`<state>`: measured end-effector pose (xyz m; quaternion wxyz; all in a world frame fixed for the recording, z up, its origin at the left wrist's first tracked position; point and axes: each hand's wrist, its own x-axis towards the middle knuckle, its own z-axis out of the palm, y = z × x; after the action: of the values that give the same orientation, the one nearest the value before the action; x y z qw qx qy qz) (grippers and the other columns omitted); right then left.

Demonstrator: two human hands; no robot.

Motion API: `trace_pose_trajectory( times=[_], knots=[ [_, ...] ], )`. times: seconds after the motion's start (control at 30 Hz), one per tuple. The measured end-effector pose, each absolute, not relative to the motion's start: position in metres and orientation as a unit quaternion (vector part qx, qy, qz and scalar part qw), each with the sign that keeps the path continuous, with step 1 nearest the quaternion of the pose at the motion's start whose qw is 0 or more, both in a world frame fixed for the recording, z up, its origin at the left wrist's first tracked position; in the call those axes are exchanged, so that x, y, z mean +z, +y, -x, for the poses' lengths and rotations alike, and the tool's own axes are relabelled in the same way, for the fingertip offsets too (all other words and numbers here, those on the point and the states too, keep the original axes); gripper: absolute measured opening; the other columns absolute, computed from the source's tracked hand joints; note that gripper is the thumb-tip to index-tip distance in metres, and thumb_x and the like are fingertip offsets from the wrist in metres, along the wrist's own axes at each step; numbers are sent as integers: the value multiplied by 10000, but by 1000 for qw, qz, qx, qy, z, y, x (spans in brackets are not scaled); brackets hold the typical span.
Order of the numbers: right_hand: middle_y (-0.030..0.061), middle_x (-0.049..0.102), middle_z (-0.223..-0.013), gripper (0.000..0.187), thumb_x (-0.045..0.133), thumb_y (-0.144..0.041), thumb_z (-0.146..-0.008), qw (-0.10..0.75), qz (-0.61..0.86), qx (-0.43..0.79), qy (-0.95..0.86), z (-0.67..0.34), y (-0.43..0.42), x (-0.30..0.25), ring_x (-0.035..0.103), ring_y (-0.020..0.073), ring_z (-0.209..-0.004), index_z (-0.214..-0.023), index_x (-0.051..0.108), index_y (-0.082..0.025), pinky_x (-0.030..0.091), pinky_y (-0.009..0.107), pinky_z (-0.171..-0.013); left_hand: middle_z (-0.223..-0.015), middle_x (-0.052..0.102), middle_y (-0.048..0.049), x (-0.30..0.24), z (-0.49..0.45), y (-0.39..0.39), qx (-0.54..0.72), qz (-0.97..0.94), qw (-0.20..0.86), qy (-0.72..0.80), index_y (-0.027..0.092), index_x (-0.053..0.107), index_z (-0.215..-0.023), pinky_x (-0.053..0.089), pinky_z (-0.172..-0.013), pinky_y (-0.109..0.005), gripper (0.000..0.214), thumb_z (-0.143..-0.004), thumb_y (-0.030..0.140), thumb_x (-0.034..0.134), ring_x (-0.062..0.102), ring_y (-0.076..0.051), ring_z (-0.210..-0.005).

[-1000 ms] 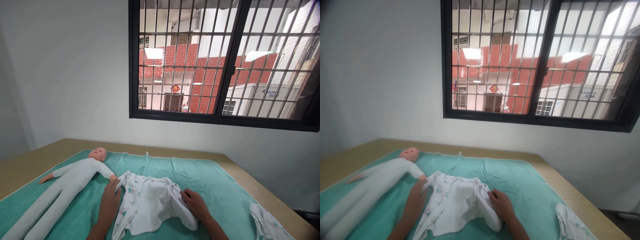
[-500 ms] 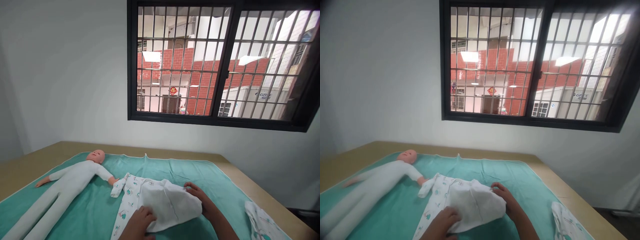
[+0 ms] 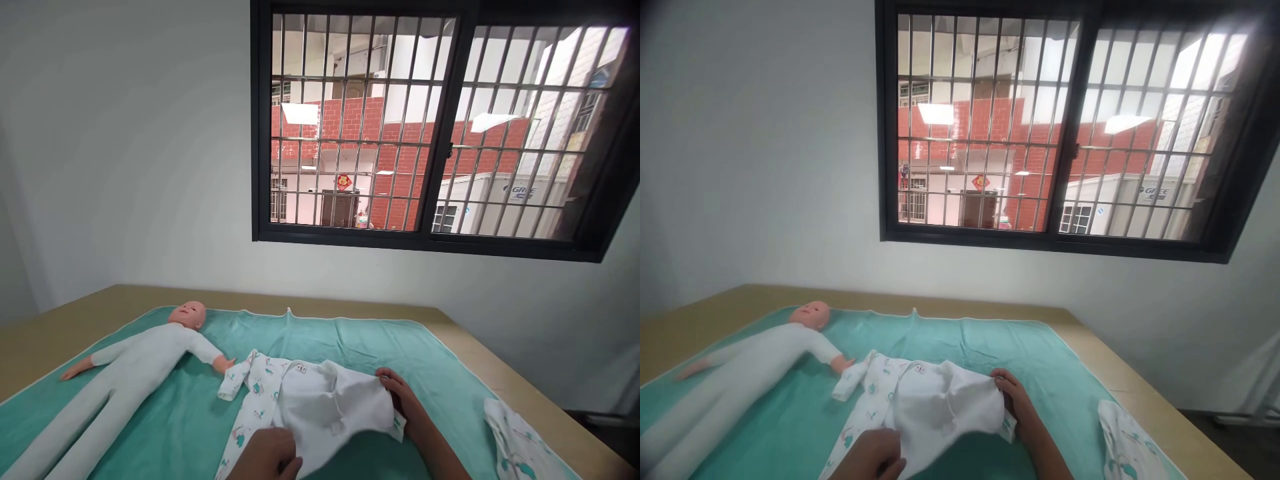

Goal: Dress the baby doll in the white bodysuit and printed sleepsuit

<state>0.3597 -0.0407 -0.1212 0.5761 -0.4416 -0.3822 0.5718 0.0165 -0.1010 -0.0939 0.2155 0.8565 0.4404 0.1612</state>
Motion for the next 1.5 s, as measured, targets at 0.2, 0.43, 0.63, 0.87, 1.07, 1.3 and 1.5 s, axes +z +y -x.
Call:
trace_pose_trajectory(
  times=[0.2, 0.43, 0.63, 0.87, 1.07, 1.3, 1.5],
  knots=[
    [51, 661, -1145, 504, 716, -342, -697, 474, 437, 566, -513, -355, -53, -100, 622, 261, -1040, -1177, 582, -268, 471, 364, -888, -529, 263, 55, -107, -22, -93, 86, -849, 205, 478, 168, 509, -550, 184, -560, -265, 511, -909, 490, 342, 274, -85, -534],
    [55, 538, -1385, 532, 614, -437, -794, 219, 522, 415, -713, -349, -70, -62, 478, 321, -1267, -1311, 555, -325, 366, 448, -1057, -571, 445, 24, -100, -23, -95, 66, -838, 196, 504, 198, 665, -664, 178, -549, -272, 501, -902, 512, 356, 325, -98, -538],
    [43, 687, -971, 457, 599, -315, -760, 198, 579, 285, -738, -360, -43, -55, 618, 211, -822, -1215, 631, -276, 473, 303, -737, -651, 612, -12, -111, -22, -89, 71, -840, 186, 504, 226, 720, -735, 221, -548, -264, 460, -882, 518, 396, 407, -117, -563],
    [45, 654, -947, 430, 443, -61, -742, 210, 662, 18, -719, -362, -2, -59, 597, 182, -840, -1059, 680, -227, 383, 263, -698, -731, 687, -28, -116, -20, -88, 77, -849, 164, 496, 225, 698, -759, 283, -587, -265, 392, -881, 477, 424, 530, -147, -648],
    [63, 647, -916, 239, 386, -272, -901, 319, 682, 30, -657, -325, -20, -120, 593, 193, -771, -868, 614, -210, 379, 290, -677, -755, 711, -39, -119, -21, -88, 77, -849, 144, 502, 225, 708, -762, 293, -598, -268, 361, -861, 463, 454, 564, -161, -669],
    [17, 673, -783, 196, 554, -439, -782, 325, 671, 178, -642, -323, -48, -109, 602, 230, -746, -799, 595, -248, 395, 314, -677, -730, 697, -40, -114, -24, -87, 51, -854, 143, 498, 230, 702, -777, 260, -564, -263, 376, -877, 466, 426, 564, -165, -643],
    [38, 714, -919, 303, 583, -460, -749, 403, 596, 345, -602, -340, -78, -103, 638, 277, -865, -957, 619, -243, 458, 345, -758, -760, 709, -46, -113, -23, -89, 53, -855, 148, 495, 217, 677, -768, 248, -563, -266, 405, -901, 470, 390, 586, -173, -668]
  ],
)
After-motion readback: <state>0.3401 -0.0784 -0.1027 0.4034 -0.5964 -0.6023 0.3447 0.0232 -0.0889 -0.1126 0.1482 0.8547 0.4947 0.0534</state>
